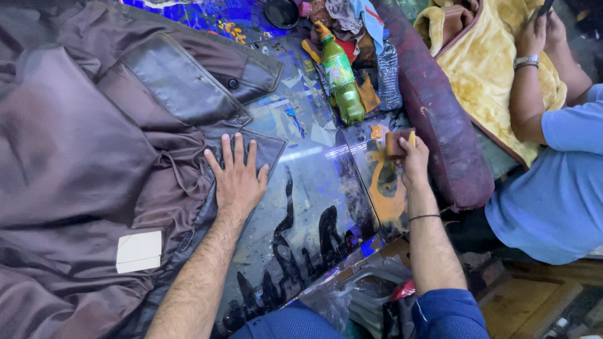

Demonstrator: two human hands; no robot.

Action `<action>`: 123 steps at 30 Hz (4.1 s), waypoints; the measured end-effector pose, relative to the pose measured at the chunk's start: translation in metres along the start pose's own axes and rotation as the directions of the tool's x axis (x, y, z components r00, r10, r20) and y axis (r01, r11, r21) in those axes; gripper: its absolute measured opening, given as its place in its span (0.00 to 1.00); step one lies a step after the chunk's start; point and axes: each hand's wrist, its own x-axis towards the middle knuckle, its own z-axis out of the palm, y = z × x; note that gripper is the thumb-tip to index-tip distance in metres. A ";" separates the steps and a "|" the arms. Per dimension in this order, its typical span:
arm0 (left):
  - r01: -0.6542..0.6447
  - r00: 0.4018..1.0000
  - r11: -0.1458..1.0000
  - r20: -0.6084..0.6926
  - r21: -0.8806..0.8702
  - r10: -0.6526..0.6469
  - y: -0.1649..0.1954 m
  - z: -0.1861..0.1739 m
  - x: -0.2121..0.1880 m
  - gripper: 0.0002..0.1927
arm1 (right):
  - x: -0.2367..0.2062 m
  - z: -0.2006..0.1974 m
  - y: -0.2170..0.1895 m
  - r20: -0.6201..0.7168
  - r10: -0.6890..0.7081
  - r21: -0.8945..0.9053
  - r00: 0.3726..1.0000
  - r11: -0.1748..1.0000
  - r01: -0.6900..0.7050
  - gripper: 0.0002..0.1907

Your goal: The person wipes the inside lining of a dark jacket with a small sponge, moving along seams and edges. They reposition the jacket several times to reach different areas and continue wiping the interior surface.

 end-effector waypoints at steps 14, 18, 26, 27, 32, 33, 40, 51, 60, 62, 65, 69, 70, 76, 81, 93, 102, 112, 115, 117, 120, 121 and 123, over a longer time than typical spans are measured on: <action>0.004 1.000 1.000 0.017 -0.012 -0.004 -0.001 -0.001 0.002 0.35 | 0.011 0.040 -0.013 0.094 -0.550 -0.720 0.830 0.538 0.439 0.13; 0.007 0.999 1.000 0.037 -0.007 -0.007 -0.001 -0.002 0.003 0.35 | 0.009 0.015 -0.008 -0.055 0.007 0.139 0.998 0.990 0.001 0.08; -0.004 0.999 1.000 0.040 0.024 0.003 0.002 0.001 0.004 0.36 | -0.049 -0.034 0.010 -0.031 -0.288 -0.239 0.957 0.932 0.273 0.08; -0.011 0.999 1.000 0.033 0.027 0.010 0.002 0.002 0.005 0.36 | -0.055 -0.034 0.013 0.011 -0.488 -0.486 0.873 0.760 0.431 0.09; -0.030 1.000 1.000 -0.002 -0.011 0.030 0.002 0.009 0.015 0.36 | -0.059 -0.022 0.017 0.087 -0.626 -0.769 0.775 0.452 0.452 0.11; -0.028 1.000 1.000 -0.013 -0.012 0.028 0.002 0.011 0.017 0.36 | -0.057 -0.020 0.015 0.059 -0.668 -0.772 0.742 0.441 0.458 0.11; -0.046 0.998 0.999 -0.035 -0.014 0.046 0.001 0.013 0.018 0.35 | -0.074 -0.024 -0.006 0.091 -0.630 -0.768 0.771 0.449 0.457 0.14; -0.152 0.988 0.987 -0.034 -0.050 0.150 -0.003 0.015 0.017 0.37 | -0.093 -0.048 0.008 0.449 -0.443 -0.722 0.776 0.332 0.608 0.18; -0.338 0.933 0.936 0.097 -0.095 0.346 0.005 -0.019 -0.077 0.38 | -0.105 -0.037 -0.009 0.381 -0.460 -0.844 0.802 0.182 0.505 0.19; -0.347 0.922 0.930 0.138 -0.118 0.362 -0.004 -0.032 -0.114 0.39 | -0.117 -0.031 -0.012 0.499 -0.407 -0.779 0.765 0.177 0.602 0.20; -0.326 0.926 0.931 0.144 -0.163 0.349 -0.033 -0.052 -0.170 0.39 | -0.134 -0.031 -0.017 0.533 -0.387 -0.720 0.752 0.259 0.643 0.18; -0.266 0.947 0.952 0.145 -0.152 0.287 -0.071 -0.073 -0.245 0.37 | -0.145 -0.033 -0.003 0.326 -0.624 -0.796 0.711 0.225 0.562 0.18; -0.252 0.950 0.958 0.152 -0.135 0.272 -0.080 -0.077 -0.261 0.37 | -0.145 -0.035 0.004 0.334 -0.620 -0.816 0.710 0.187 0.548 0.17; -0.123 0.982 0.985 0.132 -0.121 0.138 -0.124 -0.093 -0.353 0.33 | -0.139 -0.045 0.053 0.232 -0.706 -0.828 0.669 0.217 0.517 0.11; -0.063 0.996 0.995 0.060 -0.077 0.067 -0.136 -0.083 -0.380 0.29 | -0.155 -0.025 0.046 0.246 -0.684 -0.848 0.687 0.192 0.495 0.10; -0.057 0.998 0.993 0.004 -0.103 0.057 -0.141 -0.080 -0.383 0.28 | -0.319 0.209 0.010 0.897 -0.440 0.083 0.046 0.270 0.959 0.19; -0.060 0.998 0.993 -0.024 -0.103 0.058 -0.142 -0.078 -0.380 0.26 | -0.209 0.232 -0.065 0.747 -0.489 -0.525 0.450 -0.020 0.851 0.17; -0.051 0.998 0.993 -0.034 -0.107 0.048 -0.142 -0.076 -0.379 0.26 | -0.207 0.243 -0.065 0.899 -0.429 -0.077 0.087 0.040 0.996 0.17; -0.062 0.997 0.992 -0.061 -0.110 0.055 -0.143 -0.073 -0.380 0.26 | -0.145 0.220 -0.065 0.657 -0.565 -0.623 0.500 -0.032 0.782 0.14; -0.072 0.995 0.992 -0.075 -0.106 0.064 -0.144 -0.071 -0.381 0.26 | -0.127 0.214 -0.057 0.752 -0.555 -0.418 0.356 0.016 0.908 0.14; -0.085 0.994 0.990 -0.083 -0.109 0.076 -0.146 -0.067 -0.382 0.27 | -0.119 0.213 -0.052 0.885 -0.457 -0.171 0.090 -0.139 0.975 0.18; -0.090 0.993 0.990 -0.085 -0.112 0.081 -0.146 -0.066 -0.382 0.27 | -0.120 0.216 -0.053 0.919 -0.395 -0.095 -0.001 -0.224 0.970 0.20; -0.105 0.991 0.987 -0.092 -0.120 0.094 -0.147 -0.064 -0.383 0.28 | -0.120 0.222 -0.057 0.843 -0.467 -0.379 0.267 -0.163 0.911 0.15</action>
